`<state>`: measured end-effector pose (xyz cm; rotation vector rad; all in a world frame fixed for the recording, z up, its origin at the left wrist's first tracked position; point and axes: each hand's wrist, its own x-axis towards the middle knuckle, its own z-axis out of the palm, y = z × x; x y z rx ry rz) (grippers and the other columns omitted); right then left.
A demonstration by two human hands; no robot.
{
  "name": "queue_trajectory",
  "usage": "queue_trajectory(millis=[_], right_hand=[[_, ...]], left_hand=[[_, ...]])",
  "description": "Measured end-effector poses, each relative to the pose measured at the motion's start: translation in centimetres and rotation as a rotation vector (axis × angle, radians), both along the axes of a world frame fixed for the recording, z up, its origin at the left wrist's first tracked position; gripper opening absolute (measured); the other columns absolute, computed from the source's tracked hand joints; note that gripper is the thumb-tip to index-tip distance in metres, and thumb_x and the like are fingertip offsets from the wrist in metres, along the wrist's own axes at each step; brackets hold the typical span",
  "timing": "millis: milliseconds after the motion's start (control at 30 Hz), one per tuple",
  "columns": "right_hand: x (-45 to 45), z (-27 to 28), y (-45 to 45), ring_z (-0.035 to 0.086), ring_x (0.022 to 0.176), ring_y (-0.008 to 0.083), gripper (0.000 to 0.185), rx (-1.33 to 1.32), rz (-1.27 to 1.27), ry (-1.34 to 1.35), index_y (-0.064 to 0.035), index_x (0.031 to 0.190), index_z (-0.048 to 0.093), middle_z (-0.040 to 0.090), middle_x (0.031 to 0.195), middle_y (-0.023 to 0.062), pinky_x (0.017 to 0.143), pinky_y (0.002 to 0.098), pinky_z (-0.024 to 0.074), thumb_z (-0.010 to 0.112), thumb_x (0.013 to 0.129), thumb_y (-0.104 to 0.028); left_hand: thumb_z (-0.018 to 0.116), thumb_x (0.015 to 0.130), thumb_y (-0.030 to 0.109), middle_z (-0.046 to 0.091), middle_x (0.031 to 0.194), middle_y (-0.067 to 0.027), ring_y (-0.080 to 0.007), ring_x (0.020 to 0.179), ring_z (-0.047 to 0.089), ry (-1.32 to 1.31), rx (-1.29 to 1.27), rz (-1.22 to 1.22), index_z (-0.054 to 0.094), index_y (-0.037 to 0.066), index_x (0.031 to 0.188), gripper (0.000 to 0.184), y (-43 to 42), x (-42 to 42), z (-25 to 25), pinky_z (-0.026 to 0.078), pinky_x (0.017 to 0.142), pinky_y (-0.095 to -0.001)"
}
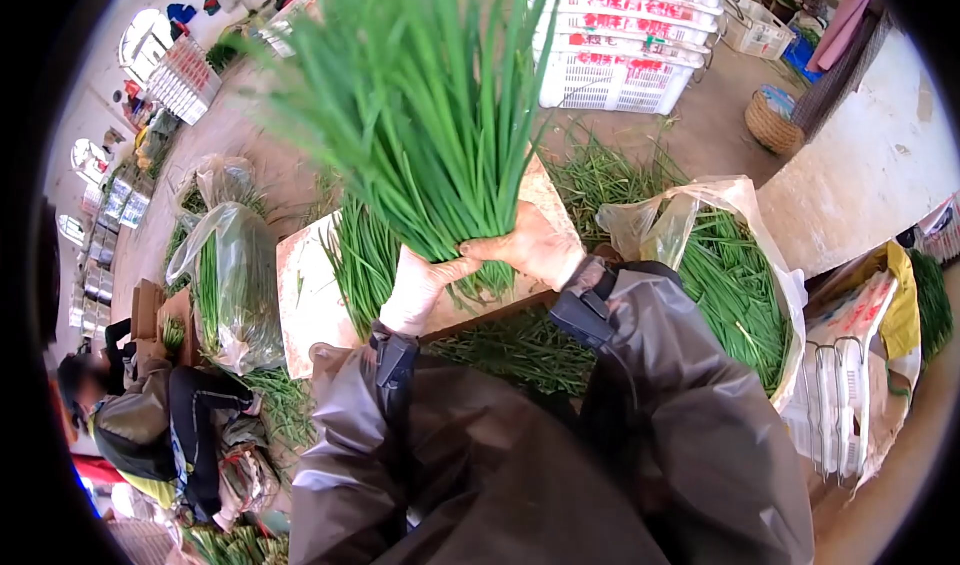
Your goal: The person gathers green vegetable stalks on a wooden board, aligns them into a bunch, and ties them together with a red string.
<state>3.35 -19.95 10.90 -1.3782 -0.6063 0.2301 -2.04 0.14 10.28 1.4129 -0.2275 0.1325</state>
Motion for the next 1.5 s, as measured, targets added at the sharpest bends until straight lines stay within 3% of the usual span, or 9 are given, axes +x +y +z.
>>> queue_trajectory(millis=[300, 433, 533, 733, 900, 1033, 1200, 1367, 1500], right_hand=[[1.8, -5.1, 1.6, 0.07, 0.106, 0.0251, 0.057, -0.324, -0.1, 0.103, -0.0032, 0.127, 0.069, 0.076, 0.115, 0.0139, 0.097, 0.041, 0.0543, 0.091, 0.078, -0.025], [2.4, -6.9, 1.5, 0.071, 0.106, 0.0252, 0.049, -0.138, -0.127, 0.08, -0.0044, 0.127, 0.069, 0.077, 0.116, 0.0136, 0.095, 0.041, 0.0547, 0.086, 0.084, -0.021], [2.0, -3.9, 1.0, 0.07, 0.107, 0.0242, 0.049, -0.16, -0.176, 0.026, -0.0045, 0.128, 0.069, 0.076, 0.117, 0.0121, 0.096, 0.0398, 0.0543, 0.087, 0.085, -0.019], [1.9, -0.3, 0.1, 0.063, 0.116, 0.0237, 0.068, -0.155, -0.191, -0.105, -0.004, 0.137, 0.058, 0.067, 0.126, 0.0111, 0.102, 0.0396, 0.0506, 0.091, 0.078, -0.012], [1.5, 0.4, -0.3, 0.072, 0.103, 0.0237, 0.046, -0.388, -0.343, -0.401, -0.0043, 0.126, 0.071, 0.078, 0.114, 0.0131, 0.094, 0.0371, 0.0552, 0.085, 0.089, -0.026], [1.2, 0.7, -0.2, 0.056, 0.126, 0.033, 0.078, -0.285, -0.279, -0.212, -0.0042, 0.146, 0.052, 0.06, 0.138, 0.0182, 0.11, 0.0437, 0.0433, 0.089, 0.081, -0.025], [1.7, -0.6, -0.5, 0.072, 0.103, 0.0309, 0.047, -0.443, -0.326, -0.44, -0.0046, 0.125, 0.073, 0.078, 0.111, 0.0163, 0.093, 0.0402, 0.0544, 0.081, 0.093, -0.037], [2.1, -1.7, -0.4, 0.072, 0.102, 0.0301, 0.05, -0.349, -0.28, -0.375, -0.0056, 0.124, 0.074, 0.078, 0.111, 0.0164, 0.093, 0.0397, 0.0549, 0.083, 0.091, -0.042], [1.9, -2.1, 0.0, 0.072, 0.102, 0.0222, 0.047, -0.163, -0.015, 0.012, -0.0041, 0.122, 0.075, 0.079, 0.11, 0.0121, 0.094, 0.0369, 0.0555, 0.085, 0.09, -0.037]], left_hand=[[0.091, 0.074, -0.005, 0.074, 0.112, -0.0052, -0.0181, 0.101, 0.069, 0.142, 0.146, 0.015, 0.069, 0.004, 0.121, 0.052, 1.8, 2.6, -7.4, 0.06, 0.088, -0.0333], [0.091, 0.075, -0.004, 0.074, 0.114, -0.0056, -0.019, 0.101, 0.068, 0.051, 0.372, 0.033, 0.069, 0.003, 0.122, 0.053, 1.2, 2.9, -4.9, 0.059, 0.091, -0.0344], [0.089, 0.075, 0.01, 0.075, 0.115, -0.0105, -0.0219, 0.102, 0.071, 0.007, 0.275, 0.084, 0.068, 0.002, 0.122, 0.052, 1.2, 3.3, -5.1, 0.058, 0.092, -0.0363], [0.087, 0.079, 0.002, 0.075, 0.114, -0.0082, -0.0212, 0.104, 0.071, 0.058, 0.228, 0.021, 0.067, 0.001, 0.125, 0.05, 0.8, 2.7, -2.0, 0.059, 0.092, -0.0378], [0.085, 0.081, -0.006, 0.073, 0.117, -0.0073, -0.019, 0.103, 0.069, 0.193, 0.059, 0.007, 0.068, 0.002, 0.125, 0.048, 0.7, 3.0, -4.0, 0.06, 0.091, -0.0352], [0.083, 0.083, -0.006, 0.073, 0.115, -0.0071, -0.0177, 0.1, 0.069, 0.088, 0.195, 0.061, 0.069, 0.001, 0.123, 0.043, 0.4, 2.4, -2.3, 0.059, 0.09, -0.0342], [0.082, 0.084, -0.003, 0.074, 0.115, -0.0073, -0.0186, 0.1, 0.069, 0.156, 0.228, 0.077, 0.07, 0.0, 0.121, 0.039, 0.4, 2.3, -3.0, 0.058, 0.091, -0.0333], [0.084, 0.081, -0.004, 0.073, 0.124, -0.0096, -0.024, 0.11, 0.07, 0.003, 0.243, 0.055, 0.064, 0.002, 0.13, 0.053, 1.0, 2.8, -2.3, 0.058, 0.097, -0.0374], [0.075, 0.079, -0.012, 0.072, 0.124, -0.0084, -0.0243, 0.115, 0.067, 0.32, -0.245, -0.064, 0.062, 0.002, 0.135, 0.059, 0.0, 1.5, 1.0, 0.054, 0.102, -0.0391]])
